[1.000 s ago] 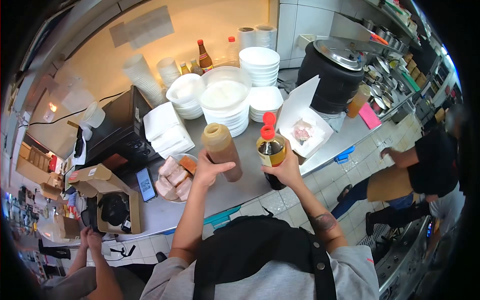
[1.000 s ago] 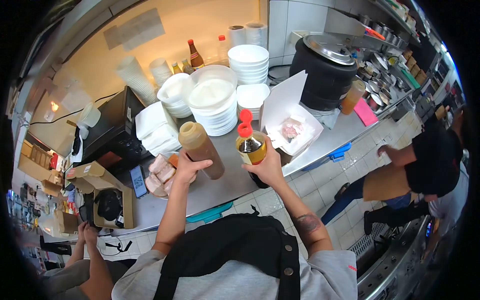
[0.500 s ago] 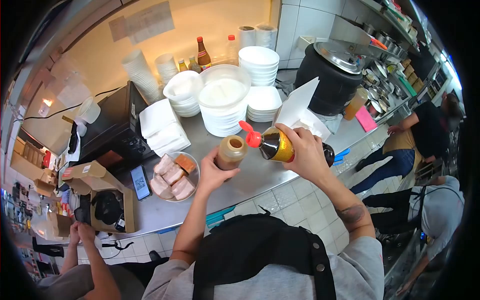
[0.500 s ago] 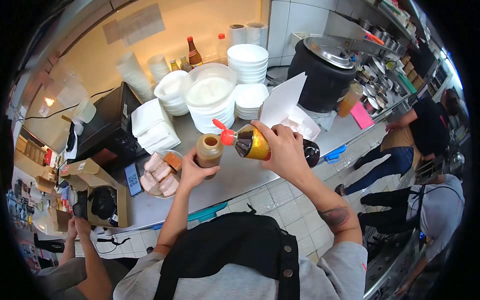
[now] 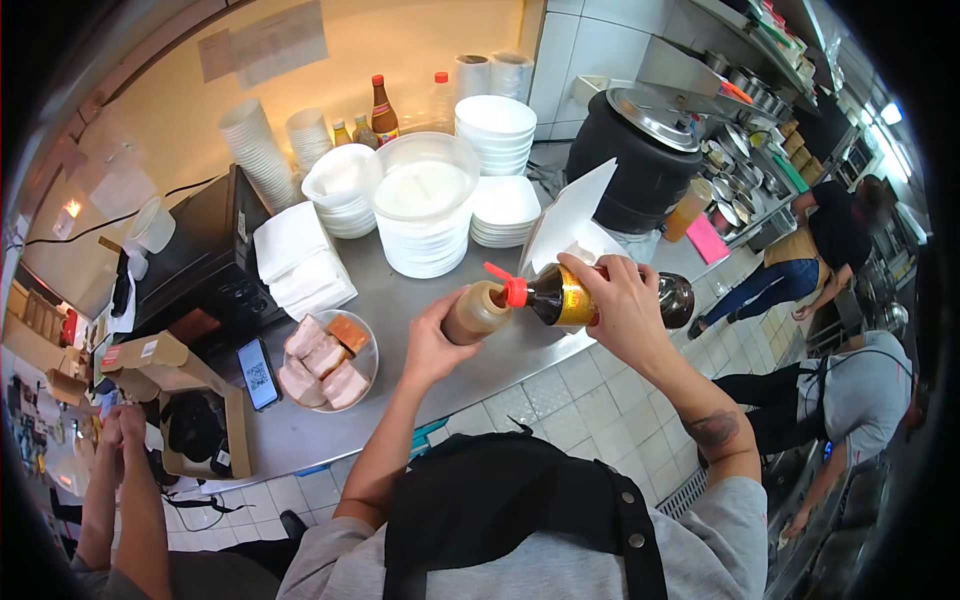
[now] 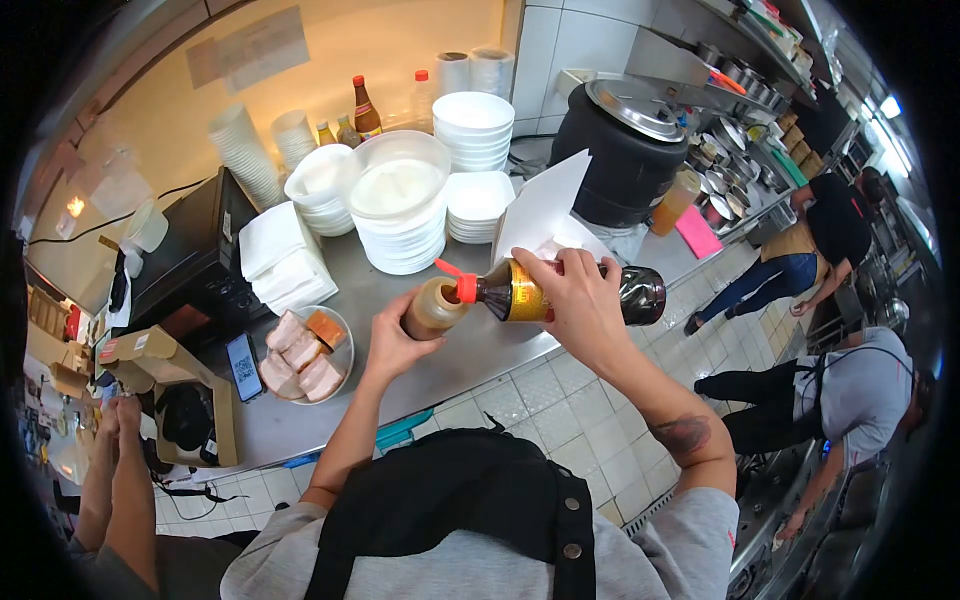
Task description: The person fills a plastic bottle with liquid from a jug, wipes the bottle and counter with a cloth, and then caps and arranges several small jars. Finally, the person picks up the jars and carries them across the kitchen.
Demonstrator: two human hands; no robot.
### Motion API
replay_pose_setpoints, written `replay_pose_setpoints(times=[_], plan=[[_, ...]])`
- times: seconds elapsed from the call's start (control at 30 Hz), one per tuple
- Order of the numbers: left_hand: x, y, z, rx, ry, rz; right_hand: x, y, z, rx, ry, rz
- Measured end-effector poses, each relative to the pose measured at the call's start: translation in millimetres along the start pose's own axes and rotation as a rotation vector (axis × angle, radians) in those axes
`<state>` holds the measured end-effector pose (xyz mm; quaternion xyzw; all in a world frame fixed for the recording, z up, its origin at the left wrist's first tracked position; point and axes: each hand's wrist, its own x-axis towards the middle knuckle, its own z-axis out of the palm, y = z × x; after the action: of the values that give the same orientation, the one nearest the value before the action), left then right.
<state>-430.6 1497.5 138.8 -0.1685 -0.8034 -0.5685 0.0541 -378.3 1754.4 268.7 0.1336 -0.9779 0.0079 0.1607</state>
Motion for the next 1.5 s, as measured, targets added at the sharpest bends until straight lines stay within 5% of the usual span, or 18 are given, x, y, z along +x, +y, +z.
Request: replay_pose_setpoints(times=[0.8,1.0,1.1,1.2,1.5], plan=[[1.5,4.3,6.0,-0.014,0.014,0.015,-1.4,5.2,-2.4,0.049,-0.047,0.024],[4.7,-3.9,10.7,-0.261,-0.062,-0.102,-3.0,-0.1,9.2,0.364,-0.063,0.161],[6.9,-7.5,7.9,-0.453,-0.101,-0.147,-5.1,1.3,34.5,0.661,0.091,0.130],[6.8,-6.7,-3.8,-0.578,-0.093,-0.150,-10.5,-3.9,63.0,1.022,0.050,0.326],[-1.3,-5.7,-50.7,-0.630,0.016,-0.122,0.6,-43.6,189.3,1.159,0.389,0.411]])
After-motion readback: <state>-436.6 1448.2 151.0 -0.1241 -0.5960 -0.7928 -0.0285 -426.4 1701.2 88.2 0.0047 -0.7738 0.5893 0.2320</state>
